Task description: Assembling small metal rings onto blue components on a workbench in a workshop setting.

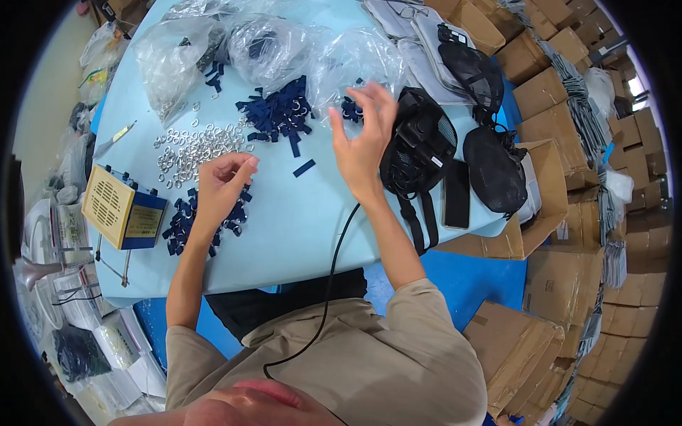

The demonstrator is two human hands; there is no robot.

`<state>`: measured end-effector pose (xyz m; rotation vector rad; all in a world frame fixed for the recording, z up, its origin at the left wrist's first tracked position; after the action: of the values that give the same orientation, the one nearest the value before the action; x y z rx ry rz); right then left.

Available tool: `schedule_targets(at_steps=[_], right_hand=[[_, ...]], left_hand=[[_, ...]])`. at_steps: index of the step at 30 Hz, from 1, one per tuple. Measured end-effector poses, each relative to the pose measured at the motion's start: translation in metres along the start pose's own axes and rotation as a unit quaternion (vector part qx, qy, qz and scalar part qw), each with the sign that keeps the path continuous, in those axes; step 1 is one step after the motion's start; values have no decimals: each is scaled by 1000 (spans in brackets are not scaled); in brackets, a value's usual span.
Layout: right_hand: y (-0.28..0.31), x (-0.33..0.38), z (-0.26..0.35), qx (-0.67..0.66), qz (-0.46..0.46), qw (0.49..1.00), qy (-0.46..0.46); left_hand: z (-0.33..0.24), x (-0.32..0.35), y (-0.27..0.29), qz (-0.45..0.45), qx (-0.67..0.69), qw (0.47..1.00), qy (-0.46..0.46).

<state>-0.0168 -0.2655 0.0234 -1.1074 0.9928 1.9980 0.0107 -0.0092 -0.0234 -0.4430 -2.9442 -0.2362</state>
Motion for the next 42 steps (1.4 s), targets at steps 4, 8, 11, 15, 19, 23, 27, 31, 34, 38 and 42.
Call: schedule_targets(at_steps=[4, 8, 11, 15, 19, 23, 27, 31, 34, 38, 42], right_hand=[[-16, 18, 16, -71, 105, 992, 24], [-39, 39, 34, -81, 314, 940, 106], [-46, 49, 37, -47, 332, 934, 122], [-56, 51, 36, -54, 339, 929, 138], [-62, 59, 18, -96, 348, 927, 101], [-60, 53, 23, -105, 303, 946, 54], [-64, 48, 26, -89, 269, 955, 88], [-65, 53, 21, -94, 290, 944, 129], [-65, 55, 22, -108, 298, 939, 131], [-64, 60, 25, -115, 332, 934, 60], [-58, 53, 30, -134, 312, 940, 45]], left_hand=[[1, 2, -6, 28, -25, 999, 13], [0, 0, -6, 28, -35, 999, 0], [1, -2, -7, 35, -25, 999, -2], [-1, 2, -5, 41, -39, 998, 8], [-1, 1, -5, 32, -41, 999, -11], [1, -1, -3, 24, -19, 1000, 1], [-1, -1, -3, 29, -30, 999, 10], [-1, -1, -5, 29, -34, 999, 6], [1, -2, -4, 28, -34, 999, 5], [1, -3, -2, 22, -33, 999, 3], [1, -3, 0, 14, -29, 999, 7]])
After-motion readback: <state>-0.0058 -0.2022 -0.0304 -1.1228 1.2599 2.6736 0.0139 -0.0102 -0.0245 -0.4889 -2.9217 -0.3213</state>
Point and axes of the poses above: each hand's wrist, its own x-axis away from the middle knuckle, its own y-axis out of the back of the hand, z = x × y, the point moved 3 cm from there along -x, towards the middle knuckle, and after that the axes turned 13 degrees about y, right-handed, at the moved point
